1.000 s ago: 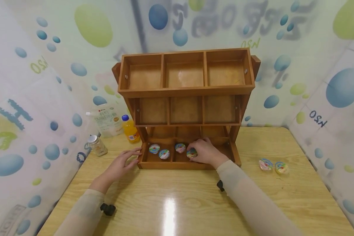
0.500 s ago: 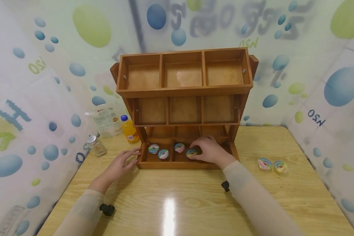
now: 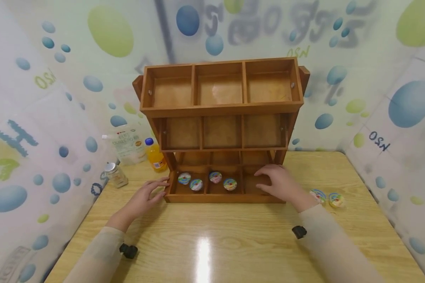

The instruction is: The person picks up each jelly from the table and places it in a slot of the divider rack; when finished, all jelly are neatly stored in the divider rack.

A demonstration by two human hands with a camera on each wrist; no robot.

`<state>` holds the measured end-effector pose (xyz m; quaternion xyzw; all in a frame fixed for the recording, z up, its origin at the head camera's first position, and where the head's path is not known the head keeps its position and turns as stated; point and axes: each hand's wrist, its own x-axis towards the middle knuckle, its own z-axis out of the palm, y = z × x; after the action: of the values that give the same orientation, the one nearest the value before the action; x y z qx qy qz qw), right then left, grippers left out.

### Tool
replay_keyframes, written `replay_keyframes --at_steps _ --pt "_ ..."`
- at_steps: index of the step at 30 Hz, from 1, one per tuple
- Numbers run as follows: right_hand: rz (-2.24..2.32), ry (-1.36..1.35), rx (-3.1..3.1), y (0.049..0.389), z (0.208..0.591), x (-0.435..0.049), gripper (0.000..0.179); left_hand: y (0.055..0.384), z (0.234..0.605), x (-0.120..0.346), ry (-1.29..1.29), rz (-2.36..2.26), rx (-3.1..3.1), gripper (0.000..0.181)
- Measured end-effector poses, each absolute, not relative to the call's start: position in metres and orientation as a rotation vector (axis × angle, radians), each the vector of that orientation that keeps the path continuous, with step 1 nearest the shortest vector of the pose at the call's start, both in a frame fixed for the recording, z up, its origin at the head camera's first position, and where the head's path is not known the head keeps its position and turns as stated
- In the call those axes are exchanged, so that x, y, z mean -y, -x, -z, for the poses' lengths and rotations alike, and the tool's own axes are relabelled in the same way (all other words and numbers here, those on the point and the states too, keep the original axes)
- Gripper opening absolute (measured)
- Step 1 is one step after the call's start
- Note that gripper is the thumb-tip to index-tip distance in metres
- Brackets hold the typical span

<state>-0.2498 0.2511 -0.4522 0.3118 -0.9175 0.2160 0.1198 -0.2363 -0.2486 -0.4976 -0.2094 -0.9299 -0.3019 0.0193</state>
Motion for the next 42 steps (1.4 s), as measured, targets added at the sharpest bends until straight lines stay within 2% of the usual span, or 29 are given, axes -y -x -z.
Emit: replay_keyframes --at_steps 25,37,42 --pt "-0.41 -0.703 2.656 0.209 0.474 -0.378 0.034 0.238 0.498 0.249 0.674 0.916 2.861 0.034" --pt "-0.331 -0.612 2.815 0.209 0.481 -0.406 0.042 0.237 0.498 0.248 0.665 0.921 2.869 0.034" --pt "-0.287 -0.637 2.797 0.209 0.481 -0.408 0.036 0.237 0.498 0.248 0.646 0.931 2.88 0.034"
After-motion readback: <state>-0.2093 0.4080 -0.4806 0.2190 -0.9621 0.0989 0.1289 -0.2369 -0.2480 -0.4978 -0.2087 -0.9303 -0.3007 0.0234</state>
